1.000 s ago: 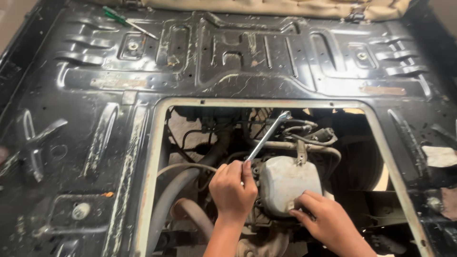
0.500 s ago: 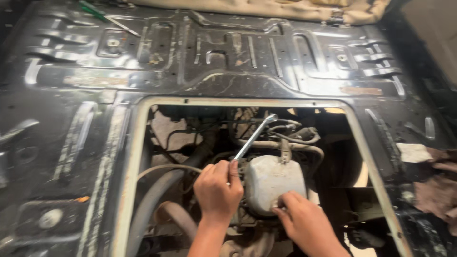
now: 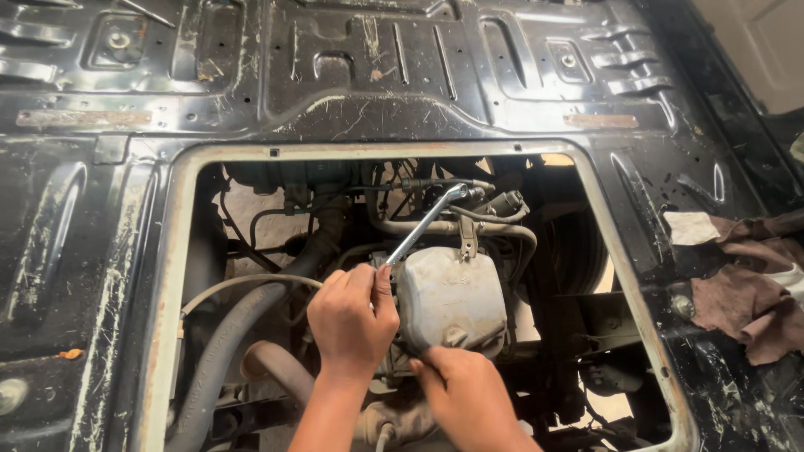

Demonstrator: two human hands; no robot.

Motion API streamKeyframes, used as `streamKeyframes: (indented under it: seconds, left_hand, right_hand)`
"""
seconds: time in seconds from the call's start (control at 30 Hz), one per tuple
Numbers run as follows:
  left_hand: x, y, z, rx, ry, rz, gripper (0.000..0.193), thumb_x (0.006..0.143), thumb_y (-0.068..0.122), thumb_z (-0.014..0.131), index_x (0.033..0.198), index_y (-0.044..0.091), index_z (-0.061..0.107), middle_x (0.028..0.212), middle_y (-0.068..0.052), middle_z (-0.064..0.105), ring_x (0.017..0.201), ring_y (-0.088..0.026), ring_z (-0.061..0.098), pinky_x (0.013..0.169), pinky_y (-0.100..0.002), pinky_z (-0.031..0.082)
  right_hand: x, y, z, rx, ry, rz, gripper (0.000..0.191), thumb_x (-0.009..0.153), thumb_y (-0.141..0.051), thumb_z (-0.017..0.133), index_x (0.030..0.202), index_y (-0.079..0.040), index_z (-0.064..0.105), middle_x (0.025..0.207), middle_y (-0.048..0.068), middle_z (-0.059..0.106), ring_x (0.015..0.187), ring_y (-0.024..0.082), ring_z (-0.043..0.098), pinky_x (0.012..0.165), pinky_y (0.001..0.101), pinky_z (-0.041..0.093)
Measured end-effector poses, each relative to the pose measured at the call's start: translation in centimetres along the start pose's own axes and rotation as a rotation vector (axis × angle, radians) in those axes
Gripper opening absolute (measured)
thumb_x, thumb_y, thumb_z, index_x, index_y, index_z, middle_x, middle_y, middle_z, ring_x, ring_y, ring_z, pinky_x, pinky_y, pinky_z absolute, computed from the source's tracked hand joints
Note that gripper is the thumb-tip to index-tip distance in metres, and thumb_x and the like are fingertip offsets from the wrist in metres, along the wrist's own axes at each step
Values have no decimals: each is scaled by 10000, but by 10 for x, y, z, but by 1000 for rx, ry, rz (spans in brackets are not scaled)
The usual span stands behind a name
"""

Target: The person uses a wrench to tighten bolts on a car engine component, specifically the valve cover. They repeatedly adjust the wrench and apply force to secure the bolts in place.

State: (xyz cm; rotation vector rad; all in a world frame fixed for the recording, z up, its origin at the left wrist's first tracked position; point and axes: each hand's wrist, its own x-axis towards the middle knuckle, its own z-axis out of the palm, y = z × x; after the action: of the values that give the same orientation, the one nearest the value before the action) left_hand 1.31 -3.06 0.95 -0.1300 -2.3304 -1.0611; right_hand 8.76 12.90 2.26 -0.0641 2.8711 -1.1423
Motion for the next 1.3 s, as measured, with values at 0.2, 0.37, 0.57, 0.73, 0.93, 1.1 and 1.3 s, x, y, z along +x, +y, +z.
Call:
streamKeyframes:
  seconds: [0.2, 0.37, 0.57, 0.73, 0.93, 1.1, 1.3]
  left_hand:
    - [0, -6, -1, 51, 27, -66, 303, 959, 172, 678, 692, 71, 577, 567, -58, 534, 566, -265, 547, 513, -405, 418]
    - [-3, -9, 0, 60, 4, -84, 341, 975, 185, 678, 668, 74, 579, 540, -51, 518, 534, -246, 533, 492, -391, 406]
    - [-3, -9, -3, 37, 24, -45, 322, 977, 163, 675, 685, 72, 574, 577, -55, 545, 556, -255, 546, 510, -393, 417]
    - [-2, -6, -5, 36, 21, -29, 340, 971, 158, 684, 672, 63, 554, 578, -70, 550, 559, -270, 548, 516, -402, 421]
    - [-4, -2, -4, 30, 5, 1, 327, 966, 154, 687, 679, 62, 560, 594, -75, 567, 576, -283, 566, 515, -409, 424]
    - [-3, 5, -3, 21, -7, 46, 287, 954, 149, 681, 695, 71, 587, 633, -95, 605, 608, -303, 603, 534, -428, 447]
    - [-7, 5, -2, -37, 0, 74, 247, 946, 143, 673, 722, 69, 600, 671, -103, 626, 648, -318, 608, 572, -429, 466]
  right_hand:
    - [18, 10, -42, -13, 386, -99, 72, 916, -65, 713, 888, -6, 684, 731, 97, 653, 615, 186, 642, 573, 313, 493]
    - [30, 24, -61, 84, -46, 3, 138, 848, -84, 730, 975, -34, 749, 897, 62, 668, 754, 187, 657, 623, 320, 533]
    - [25, 14, -57, -156, -176, -236, 144, 792, -117, 772, 915, -46, 750, 914, 63, 652, 836, 261, 661, 694, 382, 534]
    - [19, 10, -49, -309, -115, -322, 123, 818, -137, 731, 897, -48, 702, 897, 78, 628, 875, 290, 650, 706, 415, 523]
    - [12, 9, -33, -388, -21, -332, 128, 804, -129, 713, 868, -35, 656, 868, 100, 595, 858, 303, 634, 689, 430, 514]
    - [23, 6, -23, -448, 7, -360, 194, 697, -131, 755, 781, -29, 613, 843, 123, 583, 840, 326, 621, 698, 448, 508]
    - [13, -8, -12, -345, -33, -353, 195, 649, -113, 722, 737, -24, 572, 822, 133, 582, 766, 352, 624, 657, 458, 510]
